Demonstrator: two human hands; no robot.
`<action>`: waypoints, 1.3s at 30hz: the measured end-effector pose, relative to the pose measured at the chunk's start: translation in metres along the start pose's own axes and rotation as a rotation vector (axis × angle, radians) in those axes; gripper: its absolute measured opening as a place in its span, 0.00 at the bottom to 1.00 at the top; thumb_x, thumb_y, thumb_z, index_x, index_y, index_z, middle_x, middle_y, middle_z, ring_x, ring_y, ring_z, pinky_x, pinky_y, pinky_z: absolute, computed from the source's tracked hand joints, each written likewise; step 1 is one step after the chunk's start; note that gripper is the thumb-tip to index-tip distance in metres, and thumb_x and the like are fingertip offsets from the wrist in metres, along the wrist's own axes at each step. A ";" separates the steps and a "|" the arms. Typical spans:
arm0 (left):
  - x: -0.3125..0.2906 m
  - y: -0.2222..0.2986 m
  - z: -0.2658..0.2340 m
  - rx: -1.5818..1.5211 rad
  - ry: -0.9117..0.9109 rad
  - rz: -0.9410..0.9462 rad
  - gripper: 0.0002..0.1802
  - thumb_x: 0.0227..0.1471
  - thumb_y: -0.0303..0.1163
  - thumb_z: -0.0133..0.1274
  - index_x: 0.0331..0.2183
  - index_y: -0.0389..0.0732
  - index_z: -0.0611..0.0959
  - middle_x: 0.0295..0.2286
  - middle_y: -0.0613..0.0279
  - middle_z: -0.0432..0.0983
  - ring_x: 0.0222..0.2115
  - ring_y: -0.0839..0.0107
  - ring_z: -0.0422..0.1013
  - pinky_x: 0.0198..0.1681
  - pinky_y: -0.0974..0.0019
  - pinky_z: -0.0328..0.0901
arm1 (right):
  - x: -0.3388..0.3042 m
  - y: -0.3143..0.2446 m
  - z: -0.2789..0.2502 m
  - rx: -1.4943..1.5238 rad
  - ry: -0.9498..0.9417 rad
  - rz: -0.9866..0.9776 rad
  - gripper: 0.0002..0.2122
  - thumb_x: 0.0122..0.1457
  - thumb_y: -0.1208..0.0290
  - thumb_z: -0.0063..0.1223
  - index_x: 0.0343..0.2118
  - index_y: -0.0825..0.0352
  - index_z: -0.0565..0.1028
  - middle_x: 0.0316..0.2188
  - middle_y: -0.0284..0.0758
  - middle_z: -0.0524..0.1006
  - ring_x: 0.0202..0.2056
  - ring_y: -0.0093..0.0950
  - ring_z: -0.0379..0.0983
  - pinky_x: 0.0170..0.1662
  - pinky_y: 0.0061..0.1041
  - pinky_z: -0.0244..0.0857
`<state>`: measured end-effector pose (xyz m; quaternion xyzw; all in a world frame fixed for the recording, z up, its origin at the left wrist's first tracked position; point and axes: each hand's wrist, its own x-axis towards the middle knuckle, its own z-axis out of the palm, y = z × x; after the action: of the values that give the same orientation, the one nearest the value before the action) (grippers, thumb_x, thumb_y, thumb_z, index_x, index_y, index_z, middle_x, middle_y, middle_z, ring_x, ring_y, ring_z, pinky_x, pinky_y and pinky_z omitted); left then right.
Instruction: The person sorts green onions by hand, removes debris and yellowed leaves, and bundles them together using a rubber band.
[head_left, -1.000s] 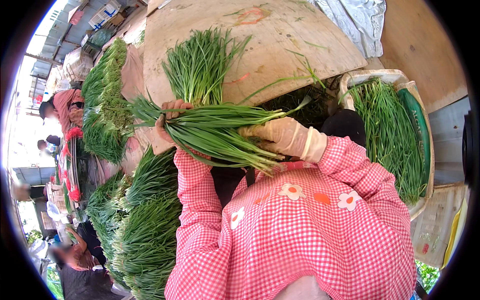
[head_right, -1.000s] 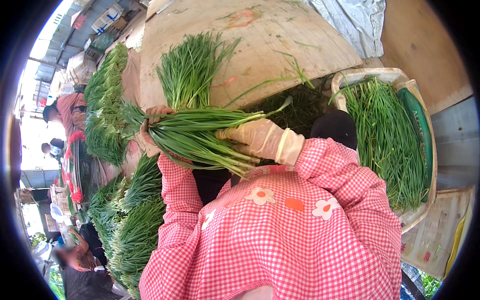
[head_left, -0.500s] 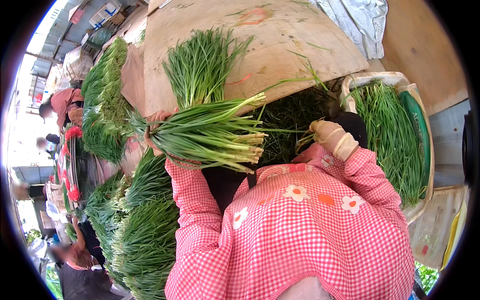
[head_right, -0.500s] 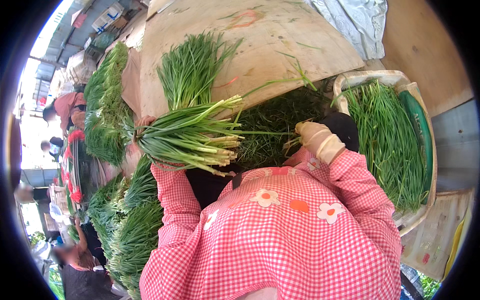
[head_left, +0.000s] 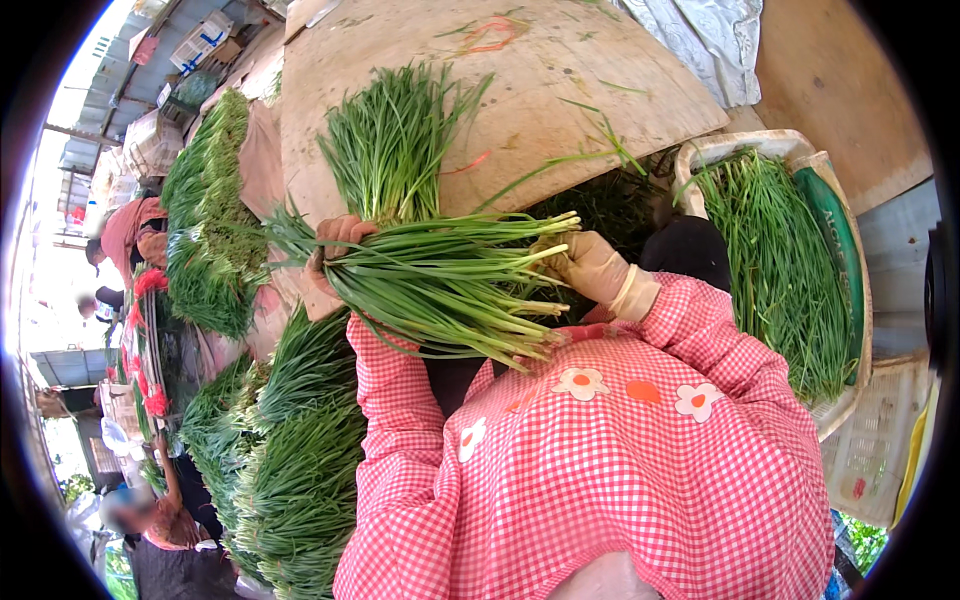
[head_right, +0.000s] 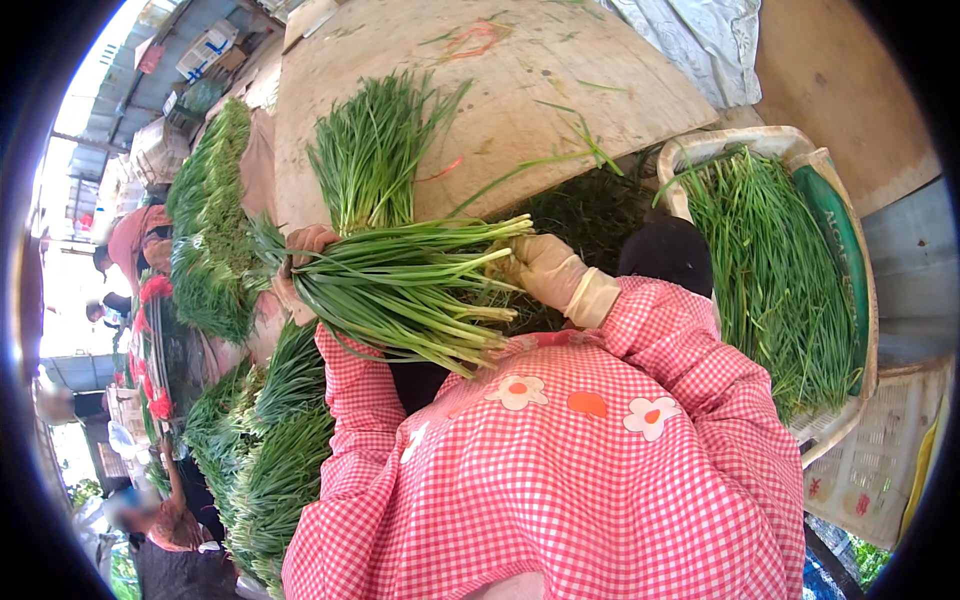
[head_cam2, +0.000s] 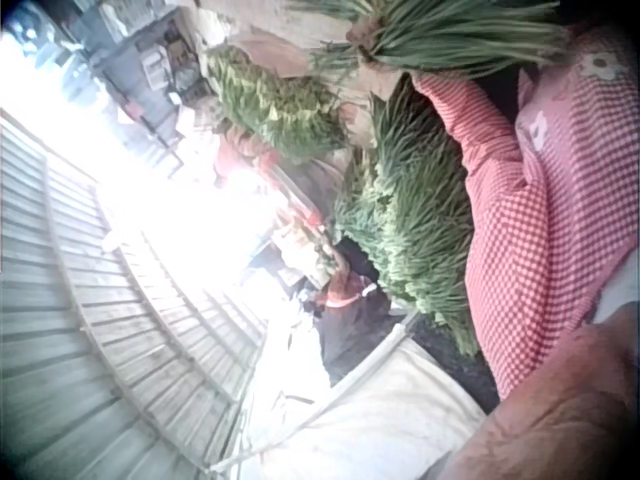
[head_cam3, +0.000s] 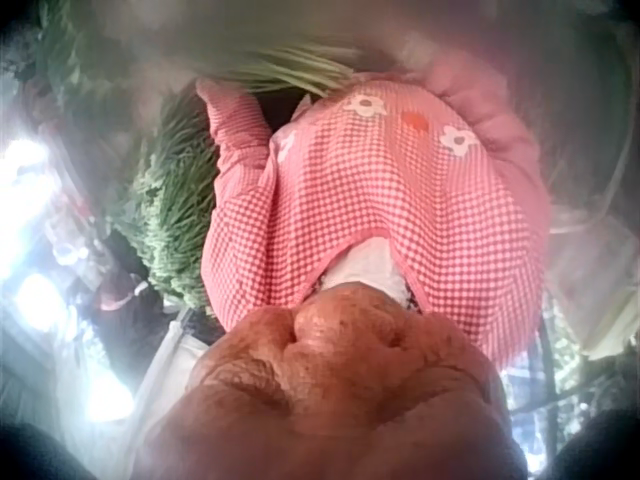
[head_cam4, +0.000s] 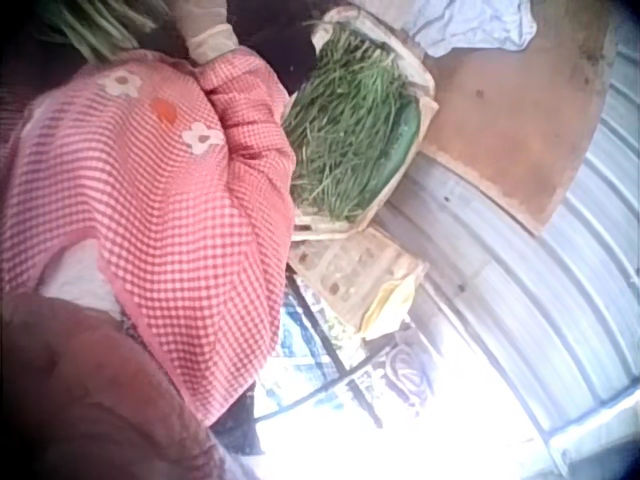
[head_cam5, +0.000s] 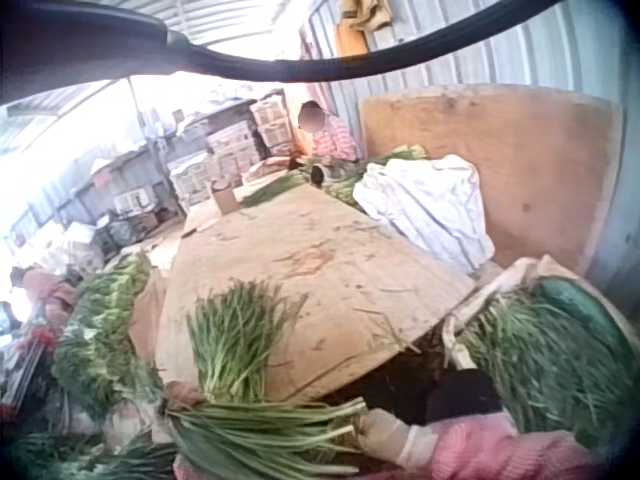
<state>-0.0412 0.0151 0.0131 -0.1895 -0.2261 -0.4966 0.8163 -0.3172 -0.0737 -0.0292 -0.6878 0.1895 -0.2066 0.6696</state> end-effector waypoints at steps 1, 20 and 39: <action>0.000 0.001 0.002 0.020 0.026 0.009 0.07 0.41 0.28 0.49 0.22 0.45 0.66 0.19 0.74 0.61 0.23 0.79 0.57 0.32 0.74 0.54 | 0.000 -0.001 -0.001 0.070 0.055 0.080 0.09 0.59 0.72 0.45 0.39 0.70 0.72 0.28 0.33 0.75 0.30 0.20 0.69 0.36 0.16 0.64; -0.006 -0.005 -0.021 -0.199 0.070 -0.042 0.08 0.38 0.28 0.54 0.24 0.44 0.70 0.19 0.73 0.64 0.24 0.79 0.61 0.32 0.73 0.55 | 0.048 -0.004 0.004 0.072 -0.279 -0.321 0.20 0.55 0.72 0.50 0.51 0.69 0.63 0.46 0.39 0.70 0.48 0.26 0.65 0.52 0.26 0.60; -0.018 0.004 0.019 0.683 0.568 0.161 0.08 0.45 0.37 0.43 0.20 0.45 0.69 0.19 0.72 0.67 0.25 0.74 0.65 0.37 0.66 0.62 | -0.033 -0.021 -0.080 -1.038 0.006 -0.142 0.30 0.47 0.68 0.57 0.55 0.62 0.60 0.49 0.44 0.66 0.50 0.37 0.62 0.52 0.29 0.57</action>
<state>-0.0484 0.0400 0.0186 0.2174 -0.1285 -0.3609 0.8978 -0.3884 -0.1229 -0.0074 -0.9396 0.2219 -0.1323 0.2247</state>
